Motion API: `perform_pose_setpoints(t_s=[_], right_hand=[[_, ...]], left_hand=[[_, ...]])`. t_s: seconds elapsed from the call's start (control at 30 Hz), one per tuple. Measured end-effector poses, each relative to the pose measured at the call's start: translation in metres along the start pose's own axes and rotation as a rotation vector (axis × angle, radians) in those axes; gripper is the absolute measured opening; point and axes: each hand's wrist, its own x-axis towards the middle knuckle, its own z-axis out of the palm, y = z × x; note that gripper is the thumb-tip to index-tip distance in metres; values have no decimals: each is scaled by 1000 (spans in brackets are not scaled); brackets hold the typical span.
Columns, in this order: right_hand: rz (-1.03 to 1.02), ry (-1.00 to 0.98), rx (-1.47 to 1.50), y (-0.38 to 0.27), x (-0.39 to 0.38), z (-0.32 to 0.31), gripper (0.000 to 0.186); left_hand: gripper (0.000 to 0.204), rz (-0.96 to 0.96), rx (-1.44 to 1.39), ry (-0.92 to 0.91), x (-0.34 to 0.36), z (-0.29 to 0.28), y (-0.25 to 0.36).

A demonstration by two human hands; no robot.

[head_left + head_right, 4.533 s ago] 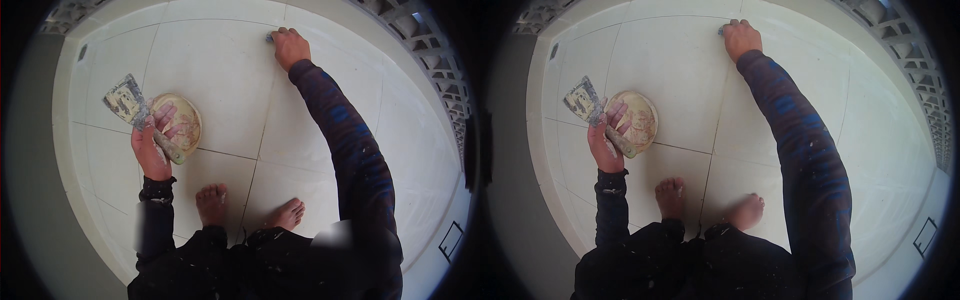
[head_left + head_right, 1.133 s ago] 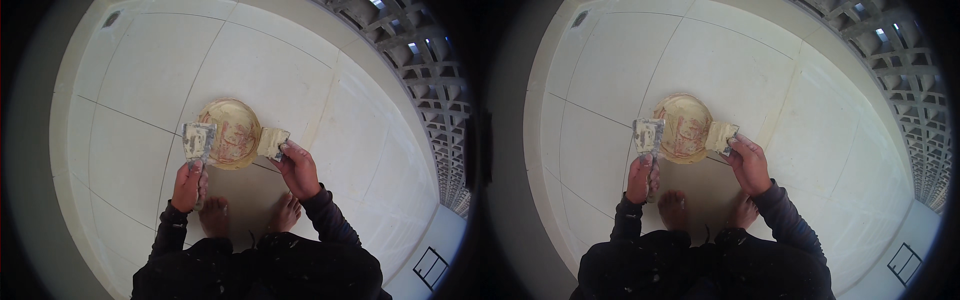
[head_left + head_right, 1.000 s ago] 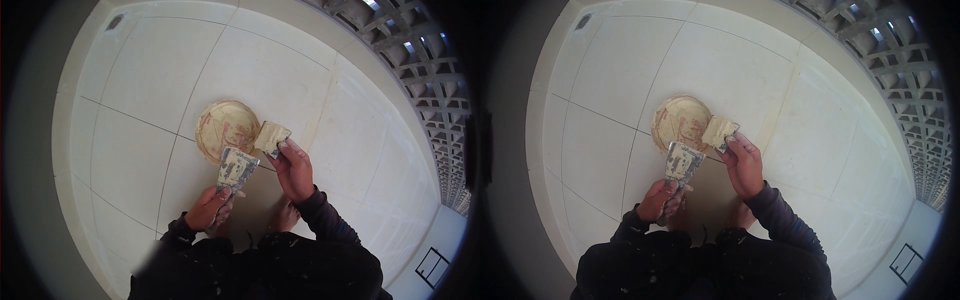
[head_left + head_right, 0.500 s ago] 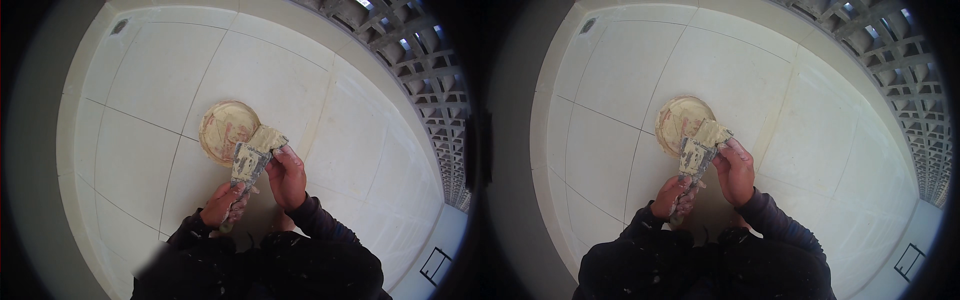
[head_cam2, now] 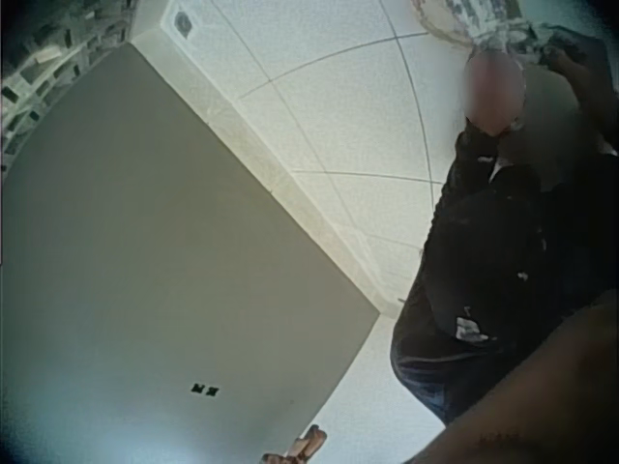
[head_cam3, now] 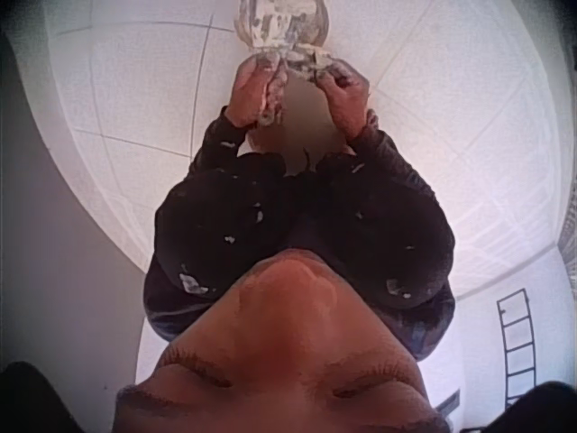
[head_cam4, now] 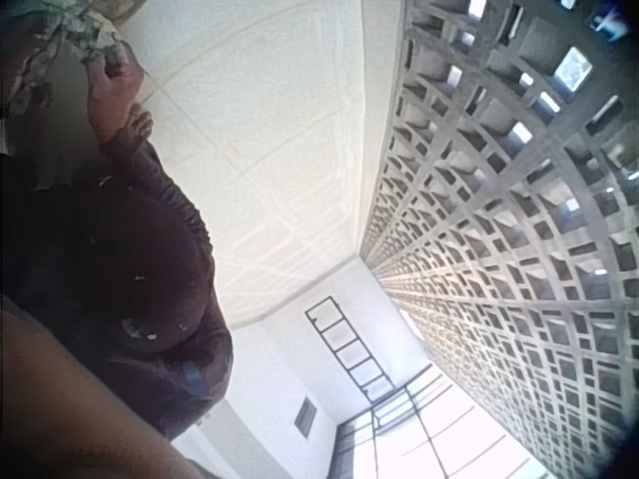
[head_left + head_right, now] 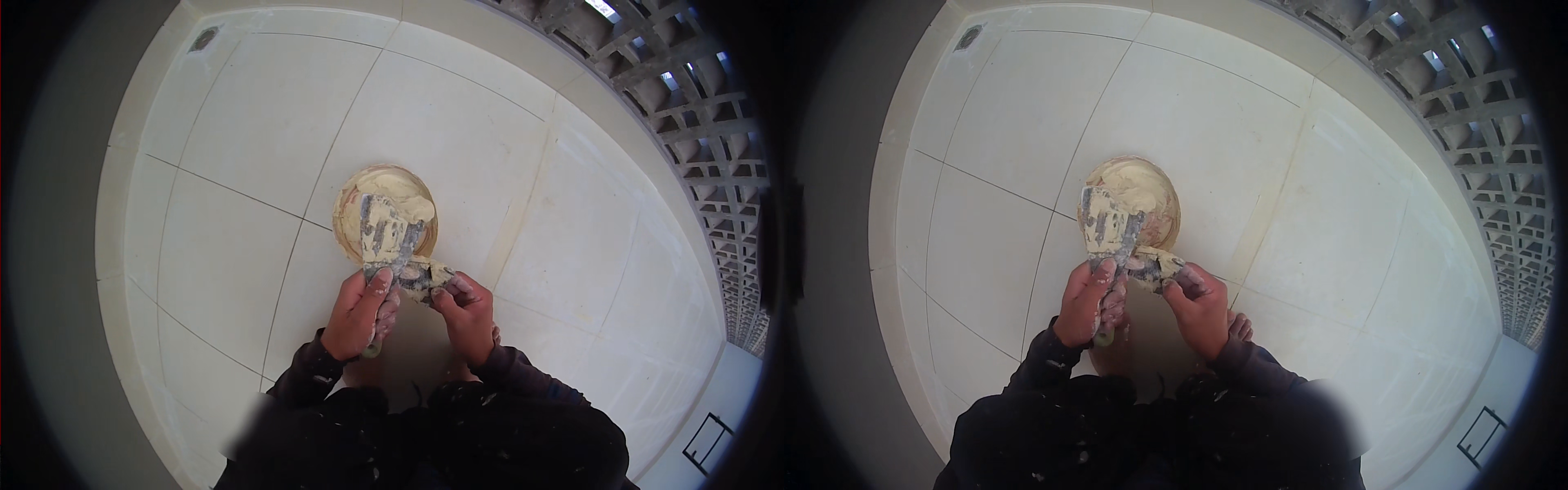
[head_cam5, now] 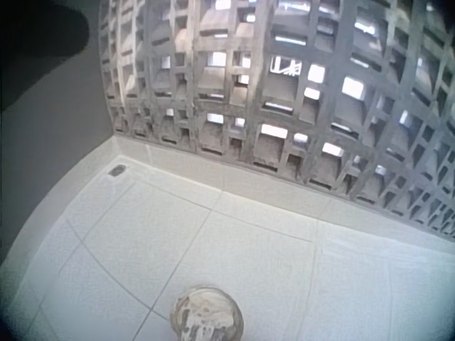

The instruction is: The person applies grout into the gaps between floor tiles using a putty knife and cleans the surface with a sponge.

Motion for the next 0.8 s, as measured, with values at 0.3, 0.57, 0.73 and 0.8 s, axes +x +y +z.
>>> perform_pose_setpoints(t_s=[0.3,0.57,0.73,0.8], right_hand=[[365,-70,587,-34,20,-14,29],[263,2,514,-39,32,-20,31],[50,-66,-32,-28,81,-3,32],[-306,-133,-659,-10,101,13,33]], left_hand=[[65,747,1446,210,8,-32,-44],[67,584,1746,316,-2,-79,-53],[21,437,1008,691,8,-106,-52],[18,473,925,747,21,-113,-50]])
